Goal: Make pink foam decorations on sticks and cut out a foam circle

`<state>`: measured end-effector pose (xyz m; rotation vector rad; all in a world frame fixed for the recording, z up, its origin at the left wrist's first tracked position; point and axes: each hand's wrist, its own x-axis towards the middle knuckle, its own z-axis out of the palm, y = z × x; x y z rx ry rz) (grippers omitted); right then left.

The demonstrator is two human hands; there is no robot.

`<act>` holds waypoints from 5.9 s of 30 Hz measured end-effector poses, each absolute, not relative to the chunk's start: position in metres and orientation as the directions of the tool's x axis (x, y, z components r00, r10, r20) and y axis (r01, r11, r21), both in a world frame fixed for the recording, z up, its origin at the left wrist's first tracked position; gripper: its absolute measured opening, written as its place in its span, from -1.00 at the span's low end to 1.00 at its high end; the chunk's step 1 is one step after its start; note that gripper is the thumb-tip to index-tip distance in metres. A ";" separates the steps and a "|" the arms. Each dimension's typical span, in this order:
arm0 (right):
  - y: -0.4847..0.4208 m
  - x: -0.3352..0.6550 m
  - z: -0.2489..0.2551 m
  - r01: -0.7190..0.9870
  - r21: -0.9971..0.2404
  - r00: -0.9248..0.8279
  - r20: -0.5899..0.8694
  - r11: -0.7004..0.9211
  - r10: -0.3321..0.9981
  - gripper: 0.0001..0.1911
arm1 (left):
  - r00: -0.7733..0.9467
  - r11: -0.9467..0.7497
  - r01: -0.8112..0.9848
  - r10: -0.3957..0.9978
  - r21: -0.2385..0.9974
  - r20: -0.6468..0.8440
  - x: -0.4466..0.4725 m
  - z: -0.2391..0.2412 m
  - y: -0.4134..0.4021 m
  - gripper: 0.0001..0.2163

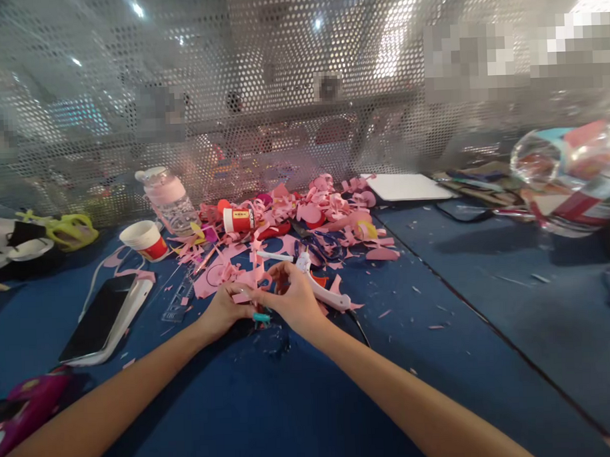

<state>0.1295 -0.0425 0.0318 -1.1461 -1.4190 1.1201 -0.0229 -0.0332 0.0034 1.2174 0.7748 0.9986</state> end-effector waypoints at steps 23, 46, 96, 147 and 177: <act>-0.046 0.124 0.034 -0.045 -0.999 -0.056 0.001 -0.002 0.998 -0.66 | 0.377 0.107 -0.191 0.926 0.976 -0.028 -0.022 0.004 -0.034 -0.79; -0.044 0.124 0.032 -0.194 -0.975 -0.072 -0.093 -0.106 0.993 -0.65 | 0.373 0.107 -0.185 0.927 0.977 -0.031 -0.022 0.003 -0.032 -0.82; -0.048 0.121 0.037 -0.315 -0.924 -0.233 -0.145 -0.216 0.962 -0.59 | 0.395 0.109 -0.245 0.919 0.963 -0.004 -0.023 0.004 -0.032 -0.84; -0.049 0.122 0.024 -0.237 -0.965 -0.245 -0.050 -0.110 0.968 -0.63 | 0.426 0.132 -0.229 0.904 0.964 -0.023 -0.021 0.001 -0.036 -0.79; -0.061 0.115 0.016 -0.170 -0.961 -0.338 -0.151 -0.218 0.929 -0.66 | 0.358 -0.010 -0.236 0.929 0.972 0.097 -0.045 0.041 -0.011 -0.78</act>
